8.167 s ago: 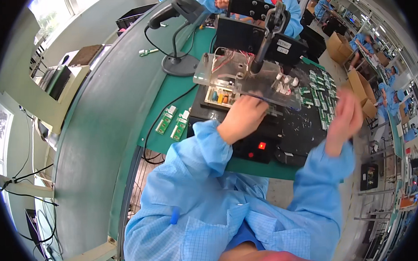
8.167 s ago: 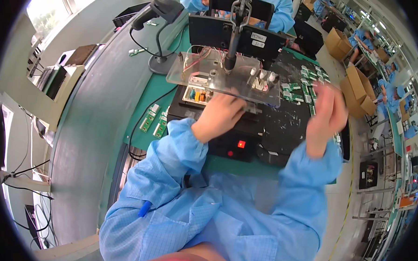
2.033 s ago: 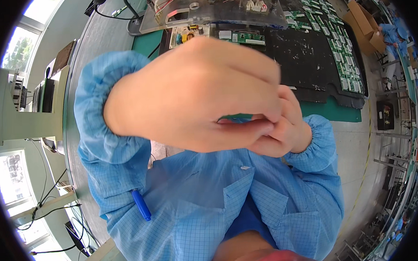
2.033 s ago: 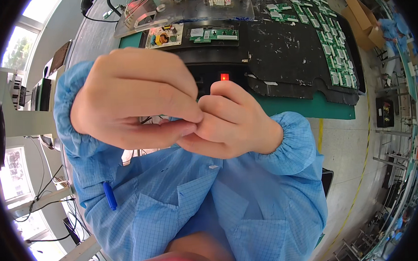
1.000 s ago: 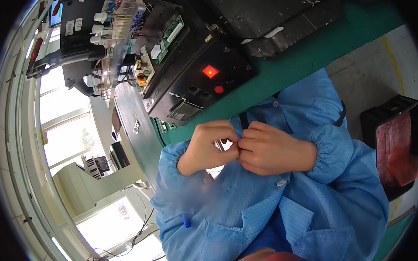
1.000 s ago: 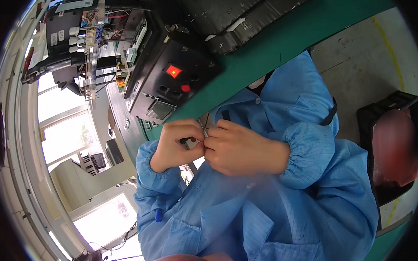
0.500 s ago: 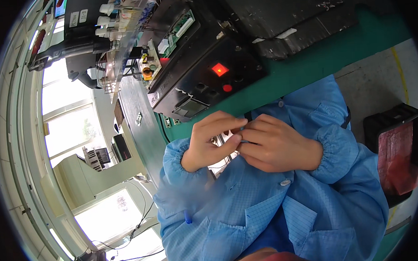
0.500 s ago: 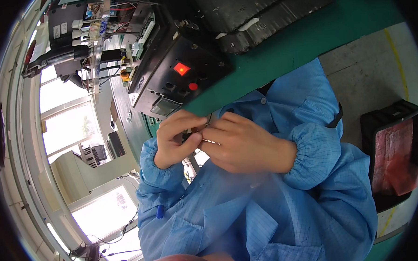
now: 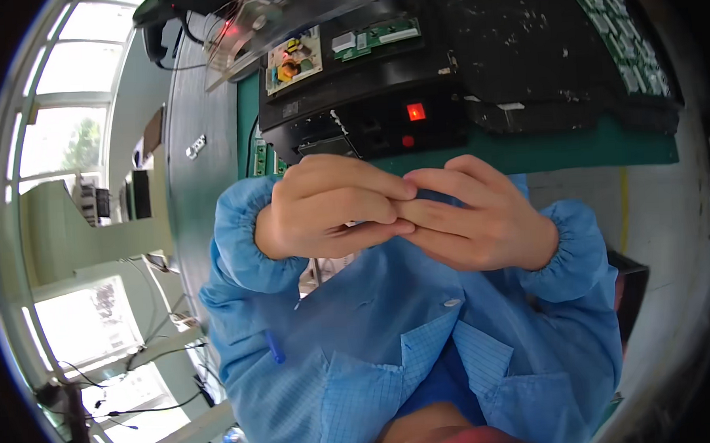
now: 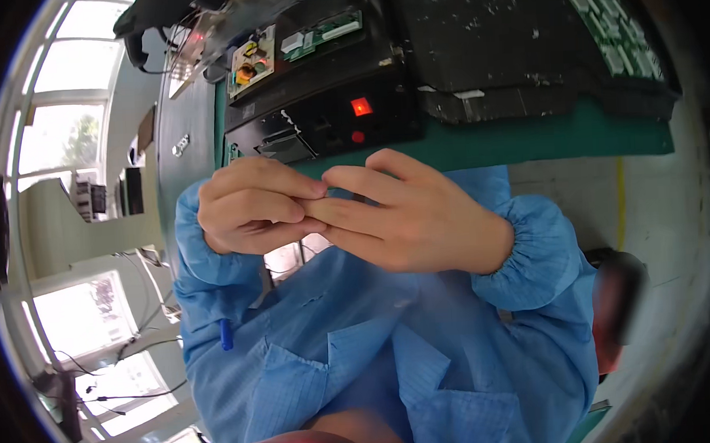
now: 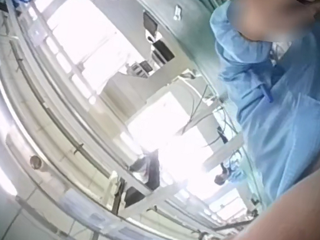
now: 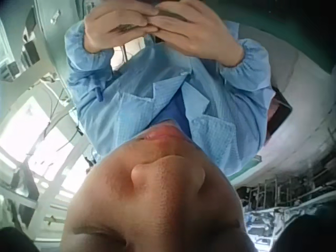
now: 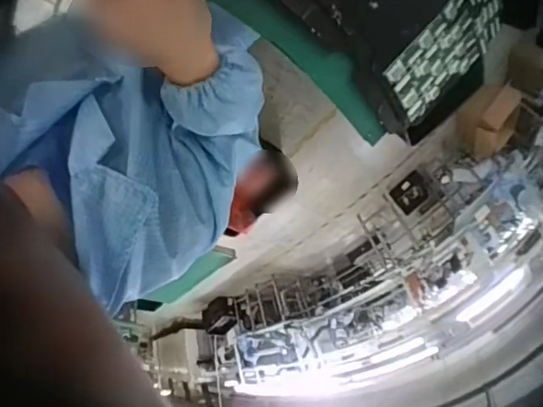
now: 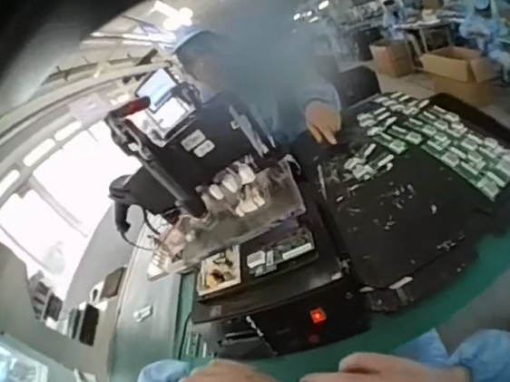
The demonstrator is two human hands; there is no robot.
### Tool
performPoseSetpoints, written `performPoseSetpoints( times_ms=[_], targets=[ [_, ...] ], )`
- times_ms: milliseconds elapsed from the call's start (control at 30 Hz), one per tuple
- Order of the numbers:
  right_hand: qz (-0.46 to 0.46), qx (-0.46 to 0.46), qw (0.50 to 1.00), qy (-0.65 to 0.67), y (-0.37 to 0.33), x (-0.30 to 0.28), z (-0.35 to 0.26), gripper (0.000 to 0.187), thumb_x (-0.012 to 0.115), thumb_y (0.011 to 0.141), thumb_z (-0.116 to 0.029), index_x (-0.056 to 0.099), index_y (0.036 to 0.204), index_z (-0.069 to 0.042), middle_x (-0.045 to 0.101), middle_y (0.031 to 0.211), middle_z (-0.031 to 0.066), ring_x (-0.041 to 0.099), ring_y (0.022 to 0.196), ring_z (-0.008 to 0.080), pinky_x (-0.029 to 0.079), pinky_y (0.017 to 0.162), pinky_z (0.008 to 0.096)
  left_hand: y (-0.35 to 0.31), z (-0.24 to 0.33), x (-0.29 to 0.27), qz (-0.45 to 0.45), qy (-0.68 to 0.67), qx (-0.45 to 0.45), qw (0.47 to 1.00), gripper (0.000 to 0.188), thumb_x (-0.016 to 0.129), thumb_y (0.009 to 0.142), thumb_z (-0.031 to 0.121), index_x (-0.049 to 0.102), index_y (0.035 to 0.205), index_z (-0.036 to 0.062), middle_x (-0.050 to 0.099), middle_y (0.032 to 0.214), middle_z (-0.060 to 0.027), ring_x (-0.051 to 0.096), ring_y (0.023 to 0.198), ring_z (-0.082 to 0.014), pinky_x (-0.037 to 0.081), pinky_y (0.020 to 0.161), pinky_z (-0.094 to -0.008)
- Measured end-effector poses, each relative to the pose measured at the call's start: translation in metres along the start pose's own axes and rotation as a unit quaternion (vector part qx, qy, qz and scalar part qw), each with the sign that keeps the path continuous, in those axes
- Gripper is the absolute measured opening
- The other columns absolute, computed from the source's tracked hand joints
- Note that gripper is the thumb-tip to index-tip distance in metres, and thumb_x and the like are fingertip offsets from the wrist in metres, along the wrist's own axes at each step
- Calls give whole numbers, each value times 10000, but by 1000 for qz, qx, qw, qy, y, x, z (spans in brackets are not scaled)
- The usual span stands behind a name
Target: Assembling and testing circuit boards at a manufacturing workstation.
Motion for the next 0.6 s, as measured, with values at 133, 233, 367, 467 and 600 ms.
performPoseSetpoints(
  times_ms=[133, 233, 367, 467, 600],
  targets=[
    [-36, -73, 993, -83, 22, -19, -7, 177, 756, 762, -149, 733, 938, -150, 681, 1112, 1, 599, 1096, 242, 494, 763, 366, 7, 8, -15, 26, -49, -11, 998, 274, 865, 702, 33, 675, 894, -13, 714, 914, -203, 718, 749, -267, 566, 586, -309],
    [-47, -97, 988, -106, 31, -22, -9, 163, 734, 791, -156, 733, 954, -157, 678, 1079, -11, 588, 1103, 242, 494, 766, 369, 9, 9, -23, 28, -66, 3, 997, 264, 854, 722, 46, 682, 913, -14, 710, 931, -203, 711, 756, -268, 573, 617, -317],
    [-77, -125, 983, -108, 39, -16, -7, 235, 776, 778, -193, 710, 1002, -162, 647, 1070, 22, 578, 1049, 249, 496, 771, 373, 7, 10, -26, 52, -56, 55, 996, 236, 820, 765, 61, 688, 940, -27, 702, 947, -210, 711, 756, -281, 589, 643, -335],
    [-27, -93, 993, -73, 45, -11, -1, 200, 757, 782, -173, 696, 972, -176, 538, 1127, -30, 550, 1012, 201, 502, 715, 345, 7, 11, -32, 61, -52, 79, 994, 222, 792, 780, 44, 686, 954, -46, 695, 951, -216, 712, 748, -286, 600, 631, -339],
    [-20, -84, 995, -42, 57, -7, 3, 263, 811, 750, -212, 687, 979, -175, 482, 1156, -22, 530, 997, 207, 508, 713, 362, 7, 12, -40, 61, -51, 109, 991, 206, 773, 781, 20, 693, 956, -53, 688, 957, -220, 714, 742, -288, 605, 614, -335]
  ],
)
Point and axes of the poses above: each hand's wrist, its own y-axis towards the middle knuckle, its own x-axis out of the palm, z = x × y, the point moved 5 cm from there along y, towards the middle knuckle
